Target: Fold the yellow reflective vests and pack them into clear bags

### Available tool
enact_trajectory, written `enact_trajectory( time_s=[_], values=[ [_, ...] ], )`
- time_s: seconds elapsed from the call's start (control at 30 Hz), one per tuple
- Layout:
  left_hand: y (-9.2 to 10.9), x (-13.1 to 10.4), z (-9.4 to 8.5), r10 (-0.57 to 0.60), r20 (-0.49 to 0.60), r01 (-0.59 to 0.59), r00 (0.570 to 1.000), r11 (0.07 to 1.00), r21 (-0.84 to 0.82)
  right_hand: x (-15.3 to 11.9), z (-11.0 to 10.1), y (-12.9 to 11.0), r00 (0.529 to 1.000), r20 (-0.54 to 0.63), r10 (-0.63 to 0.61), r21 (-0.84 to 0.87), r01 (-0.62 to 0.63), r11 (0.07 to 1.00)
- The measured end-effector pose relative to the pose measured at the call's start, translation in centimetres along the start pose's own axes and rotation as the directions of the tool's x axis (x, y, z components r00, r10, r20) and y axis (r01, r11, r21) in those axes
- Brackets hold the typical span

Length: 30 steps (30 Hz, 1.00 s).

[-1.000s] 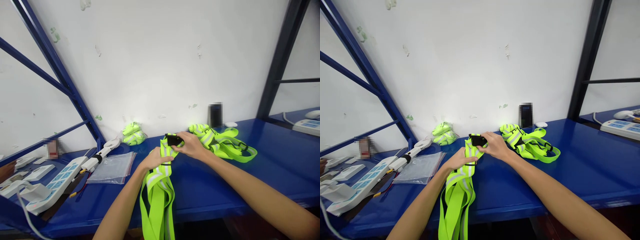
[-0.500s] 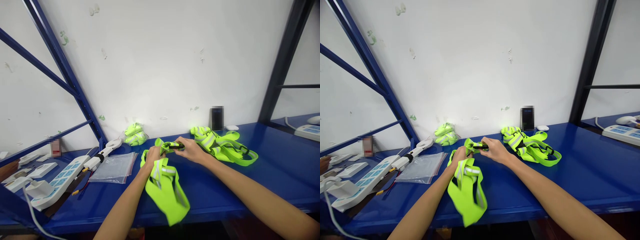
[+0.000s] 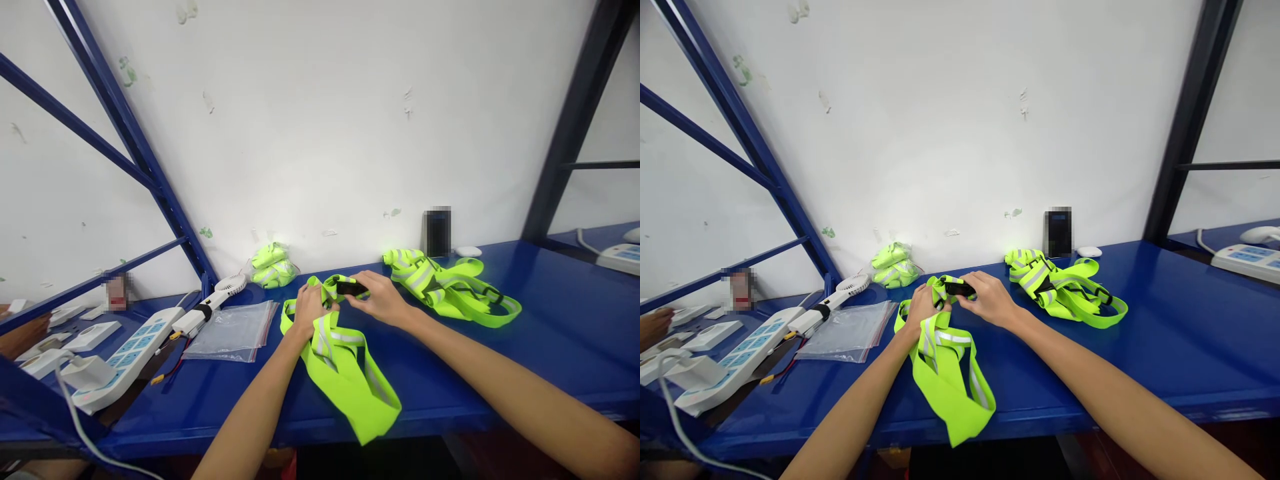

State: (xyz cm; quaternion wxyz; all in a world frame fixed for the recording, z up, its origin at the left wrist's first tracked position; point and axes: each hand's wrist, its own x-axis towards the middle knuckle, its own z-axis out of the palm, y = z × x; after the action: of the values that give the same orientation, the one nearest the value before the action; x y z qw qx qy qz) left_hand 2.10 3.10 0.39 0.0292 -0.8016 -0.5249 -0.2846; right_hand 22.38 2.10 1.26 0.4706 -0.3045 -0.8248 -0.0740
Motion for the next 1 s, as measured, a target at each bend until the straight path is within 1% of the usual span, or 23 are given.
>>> enact_trajectory(
  time_s=[0.1, 0.2, 0.27, 0.33, 0.47, 0.6, 0.73, 0.83, 0.9, 1.0],
  values=[
    [0.04, 0.22, 0.03, 0.016, 0.022, -0.016, 1.0, 1.0, -0.011, -0.03, 0.18, 0.03, 1.0, -0.015, 0.012, 0.01, -0.012, 1.0],
    [-0.25, 0.62, 0.18, -0.021, 0.061, 0.022, 0.998, 1.0, -0.011, -0.03, 0.35, -0.15, 0.999, -0.037, 0.014, 0.021, -0.013, 1.0],
    [-0.47, 0.76, 0.38, -0.045, 0.061, 0.046, 0.997, 0.999, -0.022, 0.02, 0.49, -0.39, 0.999, -0.05, 0.016, 0.025, -0.015, 1.0],
    [-0.61, 0.73, 0.63, -0.045, 0.052, 0.048, 0.998, 0.997, -0.059, 0.08, 0.64, -0.64, 0.998, -0.052, 0.026, 0.027, -0.025, 0.999],
    [-0.4, 0.45, 0.94, -0.026, 0.046, 0.035, 0.999, 0.981, -0.192, 0.14, 0.77, -0.72, 0.995, -0.073, 0.063, 0.022, -0.061, 0.998],
    [0.08, 0.38, 0.83, 0.04, 0.0, -0.038, 0.999, 0.938, -0.344, 0.14, 0.36, -0.27, 0.991, -0.098, 0.086, 0.06, -0.081, 0.995],
    [0.05, 0.47, 0.78, 0.094, 0.03, -0.071, 0.995, 0.892, -0.446, 0.22, -0.12, -0.14, 0.988, -0.086, 0.13, 0.098, -0.122, 0.988],
    [-0.24, 0.5, 0.87, 0.14, 0.025, -0.104, 0.99, 0.833, -0.544, 0.37, -0.04, -0.49, 0.986, -0.09, 0.14, 0.134, -0.127, 0.983],
    [-0.33, 0.41, 0.89, 0.116, 0.034, -0.077, 0.993, 0.822, -0.564, 0.43, 0.23, -0.79, 0.983, -0.092, 0.157, 0.161, -0.141, 0.977],
    [0.05, 0.03, 0.76, 0.04, 0.082, 0.013, 0.996, 0.825, -0.565, 0.26, 0.76, -0.87, 0.971, -0.059, 0.23, 0.174, -0.217, 0.96]
  ],
)
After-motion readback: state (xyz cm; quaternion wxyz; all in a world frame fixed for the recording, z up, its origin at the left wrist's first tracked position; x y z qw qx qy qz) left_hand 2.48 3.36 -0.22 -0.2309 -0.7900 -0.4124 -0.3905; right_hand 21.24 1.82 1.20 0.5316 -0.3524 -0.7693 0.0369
